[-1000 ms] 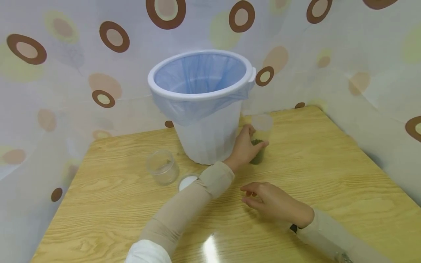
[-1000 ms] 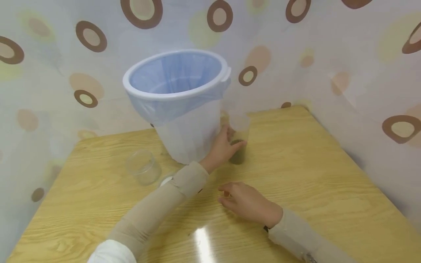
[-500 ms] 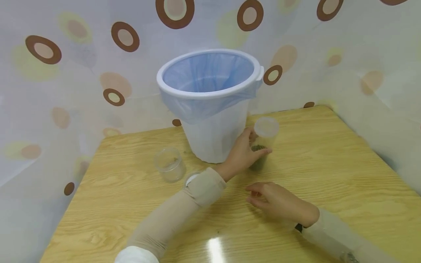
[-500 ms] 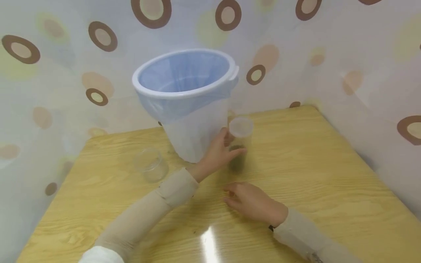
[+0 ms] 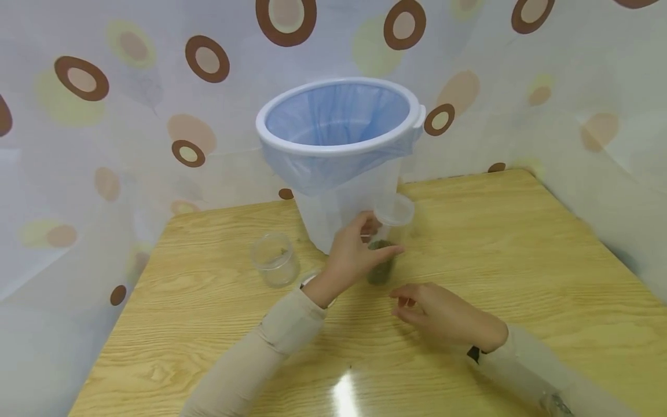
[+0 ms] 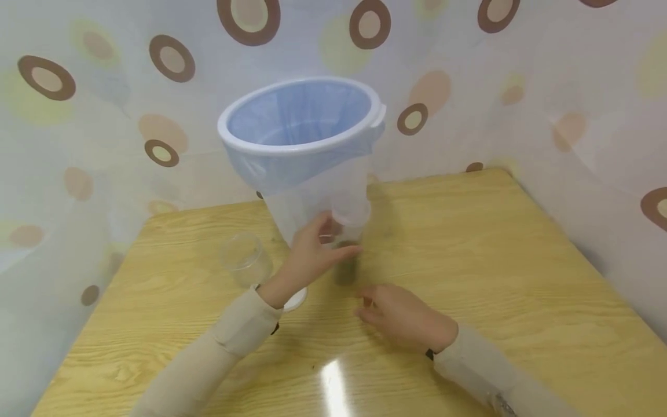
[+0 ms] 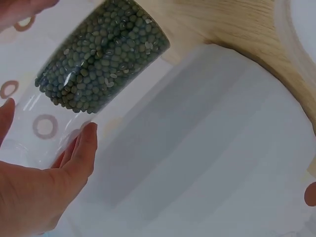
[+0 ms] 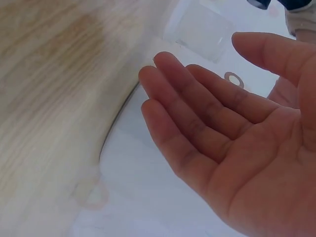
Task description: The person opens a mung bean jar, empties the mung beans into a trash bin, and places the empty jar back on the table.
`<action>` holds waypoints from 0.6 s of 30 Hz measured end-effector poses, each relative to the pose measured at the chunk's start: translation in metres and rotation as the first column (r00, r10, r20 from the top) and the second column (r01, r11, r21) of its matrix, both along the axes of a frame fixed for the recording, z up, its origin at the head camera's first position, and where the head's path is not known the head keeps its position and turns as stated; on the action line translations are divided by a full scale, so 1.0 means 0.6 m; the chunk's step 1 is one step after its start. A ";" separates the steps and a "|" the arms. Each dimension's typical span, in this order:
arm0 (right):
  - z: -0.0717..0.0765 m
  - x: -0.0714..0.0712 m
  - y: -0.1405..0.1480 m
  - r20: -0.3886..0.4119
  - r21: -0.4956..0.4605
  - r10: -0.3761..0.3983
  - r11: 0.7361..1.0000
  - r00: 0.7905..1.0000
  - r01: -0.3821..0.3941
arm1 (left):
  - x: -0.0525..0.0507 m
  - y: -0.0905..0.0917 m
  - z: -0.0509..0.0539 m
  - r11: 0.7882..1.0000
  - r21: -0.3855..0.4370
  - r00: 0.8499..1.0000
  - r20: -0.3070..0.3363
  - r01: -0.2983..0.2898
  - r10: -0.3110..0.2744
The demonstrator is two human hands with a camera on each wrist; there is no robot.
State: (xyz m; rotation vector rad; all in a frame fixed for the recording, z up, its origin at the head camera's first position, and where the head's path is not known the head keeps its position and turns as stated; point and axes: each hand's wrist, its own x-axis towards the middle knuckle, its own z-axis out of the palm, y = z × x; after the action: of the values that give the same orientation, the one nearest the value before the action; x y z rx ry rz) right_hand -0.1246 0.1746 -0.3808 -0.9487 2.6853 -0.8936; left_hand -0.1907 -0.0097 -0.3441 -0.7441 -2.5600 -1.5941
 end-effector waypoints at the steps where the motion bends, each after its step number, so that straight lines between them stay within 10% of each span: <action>1: 0.002 -0.002 0.000 -0.004 -0.002 0.002 1.000 1.000 -0.002 | 0.002 -0.005 0.001 1.000 0.007 1.000 -0.007 -0.004 0.004; 18: 0.048 -0.033 -0.006 -0.119 -0.031 -0.053 0.998 0.992 0.050 | 0.037 -0.066 0.009 0.997 0.028 0.989 -0.130 -0.066 0.070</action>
State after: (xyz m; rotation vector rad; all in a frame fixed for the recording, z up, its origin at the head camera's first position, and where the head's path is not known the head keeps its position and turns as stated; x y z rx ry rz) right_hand -0.1444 0.1711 -0.3518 -0.9727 2.8163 -0.9147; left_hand -0.1682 -0.0495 -0.3385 -0.7252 -2.4435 -1.4999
